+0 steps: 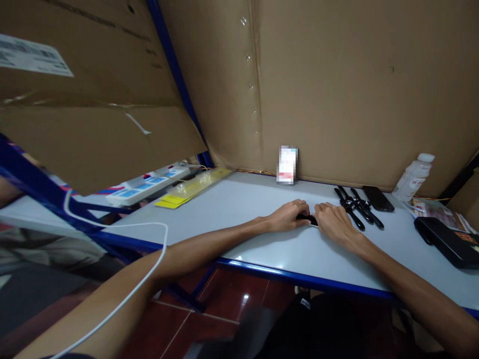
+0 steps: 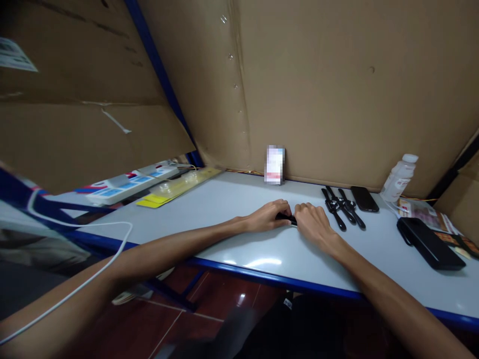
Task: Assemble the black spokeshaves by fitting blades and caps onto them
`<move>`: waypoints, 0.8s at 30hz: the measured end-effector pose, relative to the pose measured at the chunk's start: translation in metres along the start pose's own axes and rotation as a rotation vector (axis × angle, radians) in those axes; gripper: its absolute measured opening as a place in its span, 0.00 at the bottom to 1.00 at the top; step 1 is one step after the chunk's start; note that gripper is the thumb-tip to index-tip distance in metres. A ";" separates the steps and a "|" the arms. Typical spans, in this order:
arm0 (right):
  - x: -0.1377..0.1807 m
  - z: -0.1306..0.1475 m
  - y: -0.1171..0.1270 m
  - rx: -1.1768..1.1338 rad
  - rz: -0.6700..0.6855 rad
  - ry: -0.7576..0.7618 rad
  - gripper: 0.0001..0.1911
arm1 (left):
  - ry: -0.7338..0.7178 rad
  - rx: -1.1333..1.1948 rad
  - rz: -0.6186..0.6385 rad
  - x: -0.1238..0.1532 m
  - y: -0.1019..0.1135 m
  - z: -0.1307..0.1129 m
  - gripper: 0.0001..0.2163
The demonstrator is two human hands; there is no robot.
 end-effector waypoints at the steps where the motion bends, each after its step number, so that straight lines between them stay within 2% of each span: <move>1: 0.000 0.002 -0.001 0.000 0.002 -0.021 0.17 | -0.002 -0.001 0.000 0.000 0.000 0.000 0.13; 4: -0.001 0.001 -0.001 -0.016 0.008 -0.067 0.17 | -0.003 -0.015 0.010 -0.001 0.001 0.000 0.13; 6: -0.002 -0.011 0.002 -0.033 0.012 -0.100 0.17 | 0.005 -0.032 0.024 -0.001 0.002 -0.001 0.12; 8: -0.002 -0.035 0.007 -0.047 0.008 -0.166 0.17 | 0.024 -0.049 0.042 0.000 0.003 -0.002 0.13; 13: 0.006 -0.114 0.017 -0.052 -0.027 -0.419 0.17 | 0.143 -0.068 0.064 0.000 0.006 0.003 0.15; 16: 0.011 -0.142 0.014 -0.051 -0.021 -0.484 0.18 | 0.229 -0.070 0.047 0.000 0.008 0.011 0.16; 19: 0.012 -0.152 0.007 -0.042 -0.001 -0.503 0.18 | 0.295 -0.079 0.020 0.001 0.011 0.020 0.17; 24: 0.007 -0.147 -0.005 -0.021 0.048 -0.506 0.19 | 0.365 -0.083 0.004 0.001 0.012 0.029 0.17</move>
Point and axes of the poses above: each hand's wrist, its own x-axis away from the middle knuckle, its own y-axis out of the back of the hand, z = x × y, the point moved 7 cm from there along -x, towards the middle knuckle, and after that the axes turned 10 degrees about z, right-handed, at the moved point
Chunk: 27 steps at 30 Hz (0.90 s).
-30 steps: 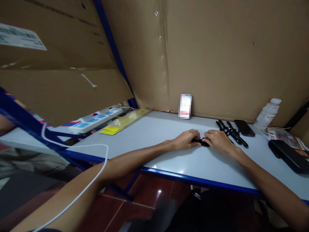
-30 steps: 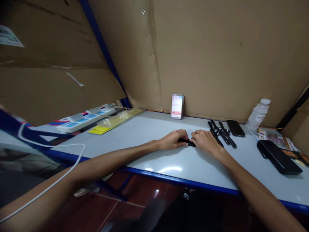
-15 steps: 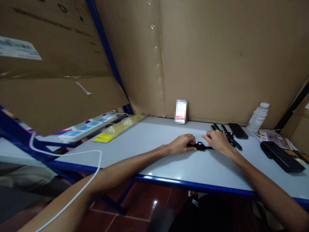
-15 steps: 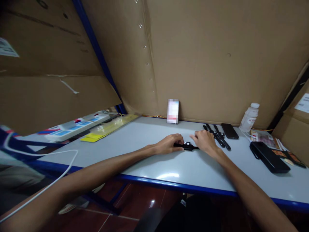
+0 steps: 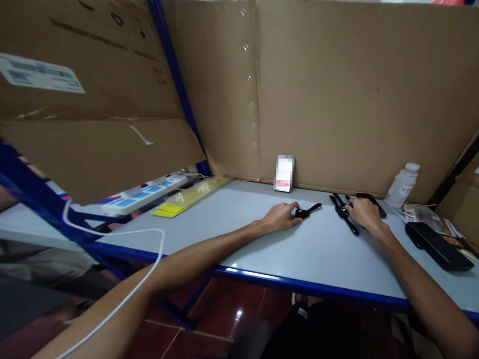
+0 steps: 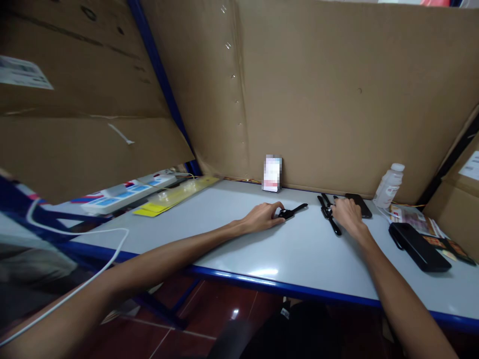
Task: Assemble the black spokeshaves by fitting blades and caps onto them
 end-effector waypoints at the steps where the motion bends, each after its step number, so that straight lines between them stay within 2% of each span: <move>1: 0.000 0.003 -0.002 0.006 0.014 0.007 0.19 | 0.011 0.002 0.001 0.000 0.000 0.001 0.17; 7: 0.006 0.014 -0.007 0.044 0.070 0.054 0.20 | 0.066 0.013 0.011 0.001 -0.001 -0.001 0.17; 12: 0.009 0.020 -0.003 0.069 0.074 0.053 0.20 | 0.057 0.011 -0.001 0.002 -0.002 -0.003 0.17; 19: 0.027 0.045 0.004 0.064 0.066 0.090 0.19 | -0.059 0.017 -0.058 0.003 -0.005 -0.011 0.18; 27: 0.047 0.081 0.011 -0.103 0.050 0.280 0.17 | -0.165 0.028 -0.106 0.005 -0.008 -0.017 0.23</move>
Point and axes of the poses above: each hand's wrist, its own x-axis away from the middle knuckle, its own y-axis out of the back of the hand, z = x × y, the point moved 7 cm from there along -x, towards the middle knuckle, and after that the axes turned 10 degrees about z, right-handed, at the moved point
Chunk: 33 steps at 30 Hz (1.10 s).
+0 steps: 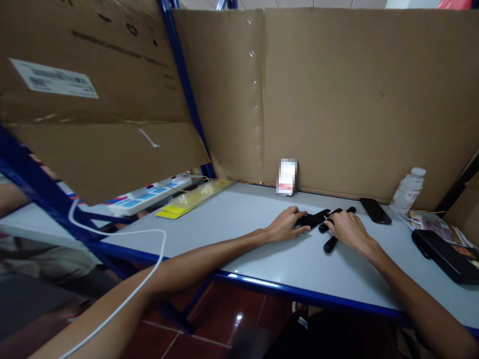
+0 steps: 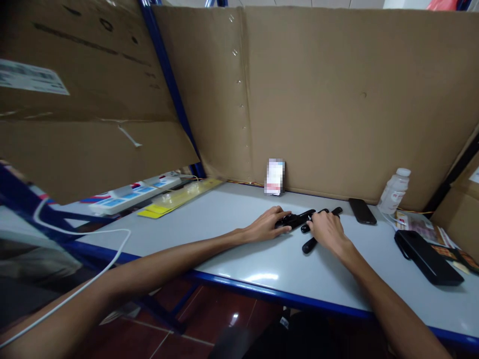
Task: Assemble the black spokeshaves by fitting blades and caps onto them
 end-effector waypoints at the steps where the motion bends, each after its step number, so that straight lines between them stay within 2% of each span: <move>1: -0.001 0.002 0.001 -0.035 -0.006 0.036 0.16 | -0.006 0.004 -0.001 0.000 0.000 0.001 0.23; 5: -0.010 -0.009 0.011 -0.164 -0.038 0.108 0.17 | -0.022 0.016 -0.005 0.000 -0.001 0.006 0.24; 10: -0.019 -0.060 0.022 -0.169 -0.110 -0.059 0.18 | -0.069 0.038 -0.010 -0.003 -0.004 0.009 0.21; 13: -0.019 -0.078 0.018 -0.128 -0.079 -0.140 0.17 | -0.102 0.050 -0.022 -0.003 -0.003 0.006 0.20; 20: -0.018 -0.065 -0.003 -0.057 0.079 -0.093 0.17 | -0.160 0.072 0.004 0.000 0.001 -0.005 0.18; 26: -0.020 -0.066 0.002 -0.046 -0.029 -0.031 0.18 | -0.162 0.106 0.046 0.002 0.001 -0.011 0.24; 31: -0.033 -0.045 -0.003 -0.126 -0.134 0.228 0.20 | -0.201 0.102 0.103 0.007 -0.004 -0.016 0.37; 33: -0.039 -0.035 -0.012 -0.150 -0.146 0.297 0.20 | -0.225 0.091 0.129 0.007 -0.007 -0.015 0.38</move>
Point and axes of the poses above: each hand's wrist, its own x-axis away from the middle knuckle, its own y-axis out of the back of the hand, z = x × y, the point moved 7 cm from there along -x, towards the middle knuckle, and after that the axes turned 10 degrees about z, right-handed, at the moved point
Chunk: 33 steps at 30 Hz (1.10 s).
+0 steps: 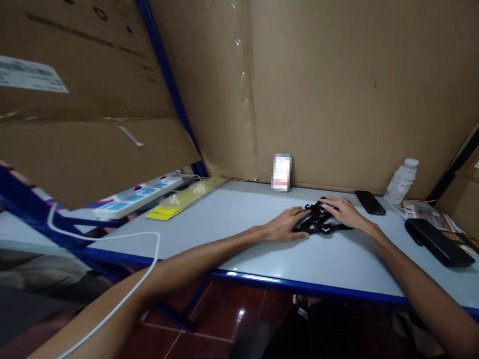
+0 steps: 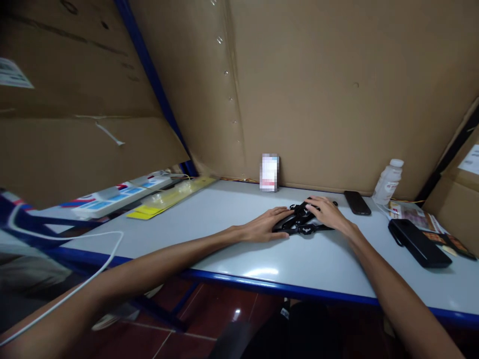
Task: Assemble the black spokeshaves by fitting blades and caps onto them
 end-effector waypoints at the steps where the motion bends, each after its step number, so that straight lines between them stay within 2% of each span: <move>1: -0.003 0.003 -0.005 -0.009 0.000 0.020 0.20 | -0.007 -0.005 0.010 0.000 -0.001 0.003 0.38; 5: -0.007 0.007 -0.012 -0.021 0.018 0.030 0.18 | 0.004 -0.036 0.001 -0.007 0.000 0.020 0.35; 11: 0.004 0.012 0.003 0.027 0.094 -0.065 0.18 | 0.042 -0.104 -0.107 -0.018 0.009 0.035 0.21; 15: 0.010 0.007 0.011 0.031 0.163 -0.126 0.18 | -0.002 -0.137 -0.140 -0.012 0.014 0.019 0.22; 18: 0.020 -0.014 0.020 0.018 0.245 -0.225 0.18 | -0.087 -0.145 -0.111 -0.006 0.012 -0.007 0.22; 23: 0.058 -0.043 0.028 -0.030 0.546 -0.364 0.17 | -0.161 -0.160 -0.065 -0.003 0.006 -0.036 0.15; 27: 0.081 -0.035 0.019 -0.039 0.753 -0.423 0.15 | -0.179 -0.156 -0.058 -0.004 0.004 -0.038 0.12; 33: 0.074 -0.016 0.002 0.058 0.789 -0.475 0.15 | -0.168 -0.109 -0.037 -0.003 0.002 -0.034 0.14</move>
Point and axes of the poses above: each hand's wrist, its own x-axis away from the middle knuckle, its own y-axis out of the back of the hand, z = x × y, the point moved 7 cm from there along -x, towards the middle knuckle, and after that the axes turned 10 degrees about z, right-handed, at the moved point
